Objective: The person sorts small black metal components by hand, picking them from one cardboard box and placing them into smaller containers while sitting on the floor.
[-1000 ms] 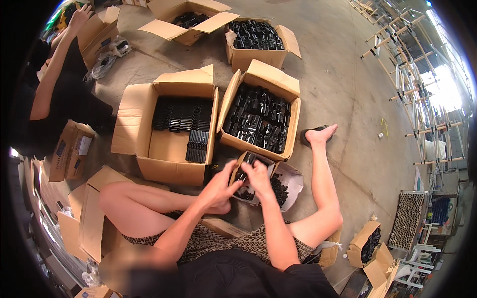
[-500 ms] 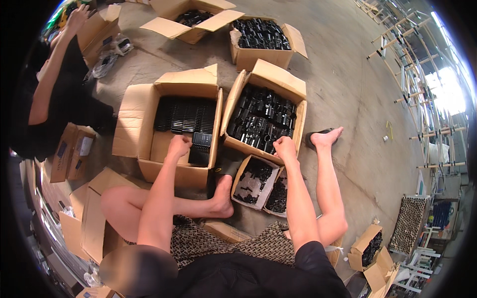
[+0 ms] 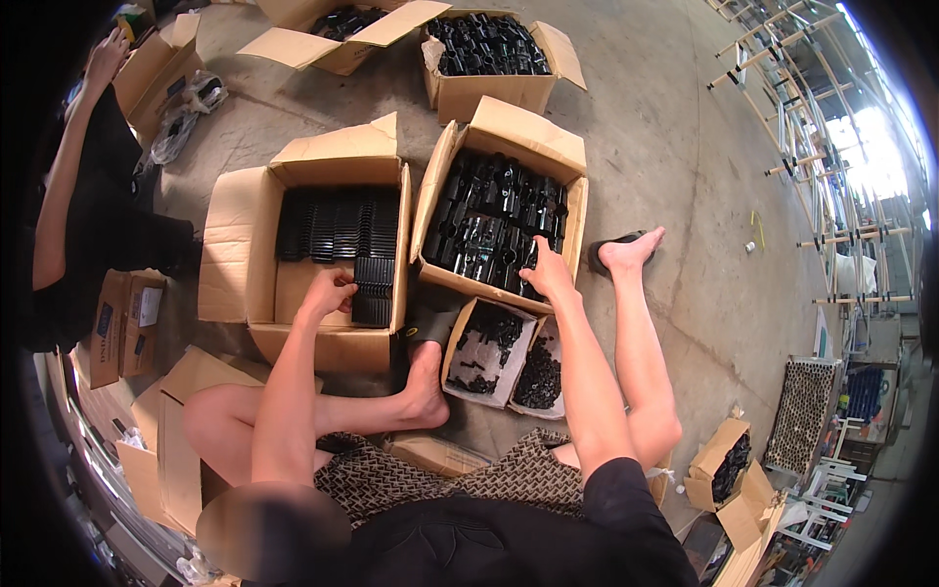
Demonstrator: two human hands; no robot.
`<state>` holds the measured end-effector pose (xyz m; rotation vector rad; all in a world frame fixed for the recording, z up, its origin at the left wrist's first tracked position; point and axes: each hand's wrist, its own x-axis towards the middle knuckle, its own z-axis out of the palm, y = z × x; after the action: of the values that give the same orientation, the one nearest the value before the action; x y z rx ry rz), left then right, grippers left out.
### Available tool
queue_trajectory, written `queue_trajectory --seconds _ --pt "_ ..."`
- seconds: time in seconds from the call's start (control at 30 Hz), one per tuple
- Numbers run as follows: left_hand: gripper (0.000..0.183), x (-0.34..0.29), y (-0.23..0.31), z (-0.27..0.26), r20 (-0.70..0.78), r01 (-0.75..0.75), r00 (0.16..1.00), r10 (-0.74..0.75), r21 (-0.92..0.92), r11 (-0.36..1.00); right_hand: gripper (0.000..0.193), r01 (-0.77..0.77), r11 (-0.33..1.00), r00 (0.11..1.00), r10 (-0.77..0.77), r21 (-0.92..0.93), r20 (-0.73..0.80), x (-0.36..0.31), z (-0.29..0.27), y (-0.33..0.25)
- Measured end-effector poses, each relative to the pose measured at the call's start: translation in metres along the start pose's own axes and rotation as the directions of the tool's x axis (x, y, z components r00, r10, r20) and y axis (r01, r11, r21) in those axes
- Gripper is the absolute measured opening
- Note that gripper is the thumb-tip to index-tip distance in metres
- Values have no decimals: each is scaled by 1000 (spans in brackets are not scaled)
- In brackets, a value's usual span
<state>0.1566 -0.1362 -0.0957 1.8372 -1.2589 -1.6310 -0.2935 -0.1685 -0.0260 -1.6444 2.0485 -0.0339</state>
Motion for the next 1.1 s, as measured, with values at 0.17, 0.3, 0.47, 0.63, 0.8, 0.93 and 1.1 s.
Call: queue_trajectory --seconds 0.17,0.3,0.47,0.63,0.8,0.93,1.1 --pt "21 -1 3 1 -34 -24 999 29 130 991 64 -16 999 999 14 50 35 13 -9 3" --pt "22 -15 16 0 -155 -53 981 113 347 937 67 36 996 990 -25 78 -140 -3 3 0" --pt "28 -19 21 -5 -259 -43 951 167 424 905 55 80 954 960 4 290 -279 -53 -11 -10" --pt "34 2 -9 -9 -188 -24 979 75 258 966 45 107 853 960 44 511 -275 -98 -14 -14" --pt "40 16 -9 5 -123 28 992 -24 29 999 37 138 766 972 18 627 -235 -130 6 -22" --pt "46 13 2 2 6 73 997 -74 75 994 34 125 738 977 26 664 -213 -155 15 -30" --pt "45 9 -1 -4 40 82 996 -80 -54 995 34 83 704 985 49 705 -166 -169 28 -21"
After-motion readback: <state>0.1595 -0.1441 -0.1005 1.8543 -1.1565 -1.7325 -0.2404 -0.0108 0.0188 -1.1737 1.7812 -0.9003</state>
